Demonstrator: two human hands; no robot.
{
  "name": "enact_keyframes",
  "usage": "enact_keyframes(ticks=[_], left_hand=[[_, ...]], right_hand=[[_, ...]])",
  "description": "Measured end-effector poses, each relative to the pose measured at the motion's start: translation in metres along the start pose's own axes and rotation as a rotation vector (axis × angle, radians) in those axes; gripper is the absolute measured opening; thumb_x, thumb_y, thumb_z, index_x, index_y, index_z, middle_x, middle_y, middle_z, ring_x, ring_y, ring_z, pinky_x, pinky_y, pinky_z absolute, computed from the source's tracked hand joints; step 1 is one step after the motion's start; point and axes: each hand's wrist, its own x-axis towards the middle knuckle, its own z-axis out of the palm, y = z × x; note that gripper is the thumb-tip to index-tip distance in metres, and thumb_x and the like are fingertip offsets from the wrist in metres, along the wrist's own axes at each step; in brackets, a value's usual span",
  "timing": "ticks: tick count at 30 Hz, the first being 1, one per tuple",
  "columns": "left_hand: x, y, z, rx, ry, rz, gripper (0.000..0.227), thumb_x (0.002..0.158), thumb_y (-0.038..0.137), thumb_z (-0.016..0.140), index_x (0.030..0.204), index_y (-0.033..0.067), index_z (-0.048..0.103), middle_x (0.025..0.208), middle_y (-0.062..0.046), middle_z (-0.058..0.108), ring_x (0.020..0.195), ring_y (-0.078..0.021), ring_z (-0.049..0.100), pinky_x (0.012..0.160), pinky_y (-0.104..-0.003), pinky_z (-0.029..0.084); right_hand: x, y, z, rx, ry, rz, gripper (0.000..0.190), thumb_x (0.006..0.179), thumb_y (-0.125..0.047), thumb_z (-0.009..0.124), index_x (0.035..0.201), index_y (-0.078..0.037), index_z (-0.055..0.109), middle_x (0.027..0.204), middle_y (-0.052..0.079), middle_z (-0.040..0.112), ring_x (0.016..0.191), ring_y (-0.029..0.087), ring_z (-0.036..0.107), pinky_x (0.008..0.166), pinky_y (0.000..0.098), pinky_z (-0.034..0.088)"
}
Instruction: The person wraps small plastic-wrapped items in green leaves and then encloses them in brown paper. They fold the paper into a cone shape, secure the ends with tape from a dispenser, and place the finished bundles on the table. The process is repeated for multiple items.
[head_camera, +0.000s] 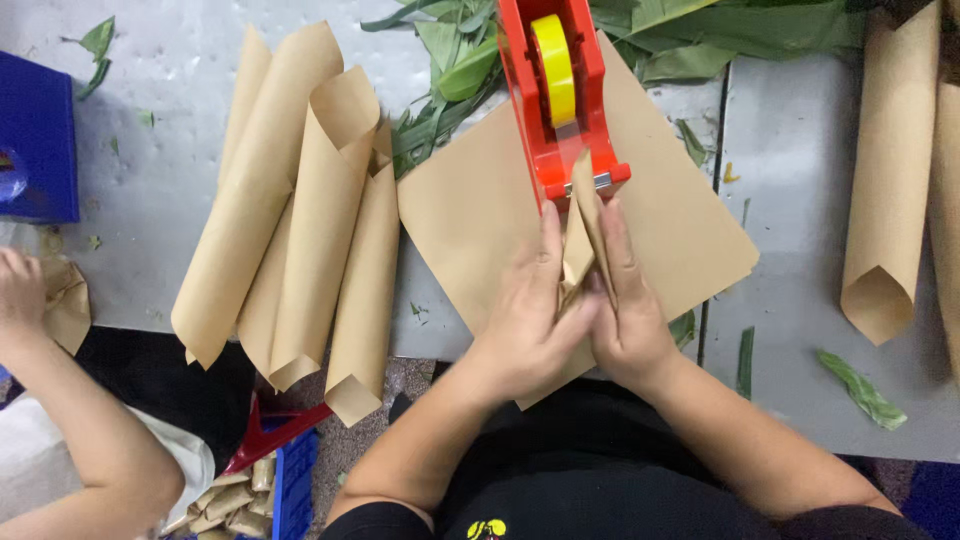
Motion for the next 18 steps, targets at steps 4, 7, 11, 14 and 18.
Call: enact_keyframes(ticks=[4, 7, 11, 14, 18], left_hand=[[0.003, -0.013, -0.003, -0.236, -0.165, 0.240, 0.026, 0.111, 0.019, 0.054, 0.133, 0.0051, 0.058, 0.109, -0.016, 0.064, 0.108, -0.0322, 0.064, 0.101, -0.039, 0.051], [-0.008, -0.017, 0.019, -0.162, 0.180, 0.069, 0.020, 0.110, 0.022, 0.057, 0.109, 0.0030, 0.062, 0.099, -0.013, 0.062, 0.086, -0.0278, 0.062, 0.086, -0.037, 0.051], [-0.016, -0.020, 0.041, -0.326, 0.251, 0.030, 0.024, 0.104, 0.024, 0.059, 0.116, 0.0034, 0.062, 0.105, -0.009, 0.065, 0.093, -0.0218, 0.063, 0.085, -0.033, 0.052], [-0.015, -0.022, 0.034, -0.423, 0.089, -0.071, 0.032, 0.093, 0.024, 0.074, 0.111, 0.0023, 0.059, 0.103, -0.009, 0.062, 0.091, -0.0179, 0.061, 0.081, -0.033, 0.053], [-0.004, -0.021, 0.011, -0.418, -0.118, 0.011, 0.032, 0.097, 0.025, 0.073, 0.116, 0.0023, 0.063, 0.111, -0.010, 0.063, 0.101, -0.0196, 0.064, 0.089, -0.034, 0.055]], right_hand=[[0.002, -0.001, -0.008, -0.047, -0.057, -0.012, 0.072, 0.103, 0.006, 0.041, 0.166, -0.004, 0.009, 0.173, 0.022, 0.022, 0.163, 0.033, 0.024, 0.133, 0.0410, 0.020], [0.000, -0.003, -0.009, -0.035, -0.088, -0.024, 0.076, 0.106, -0.005, 0.049, 0.168, -0.006, 0.004, 0.175, 0.022, 0.019, 0.164, 0.034, 0.023, 0.134, 0.0419, 0.019], [0.002, -0.004, -0.009, -0.235, -0.175, -0.206, 0.111, 0.083, -0.043, 0.070, 0.164, -0.005, 0.003, 0.169, 0.027, 0.008, 0.158, 0.042, 0.020, 0.128, 0.0460, 0.021], [0.003, -0.004, -0.013, -0.442, -0.192, -0.111, 0.130, 0.070, -0.058, 0.078, 0.161, -0.004, 0.002, 0.165, 0.034, 0.013, 0.149, 0.043, 0.033, 0.116, 0.0447, 0.031], [0.008, -0.003, -0.026, 0.180, -0.268, 0.157, 0.102, 0.092, -0.043, 0.073, 0.162, 0.002, 0.014, 0.160, 0.026, 0.042, 0.147, 0.034, 0.045, 0.119, 0.0453, 0.037]])
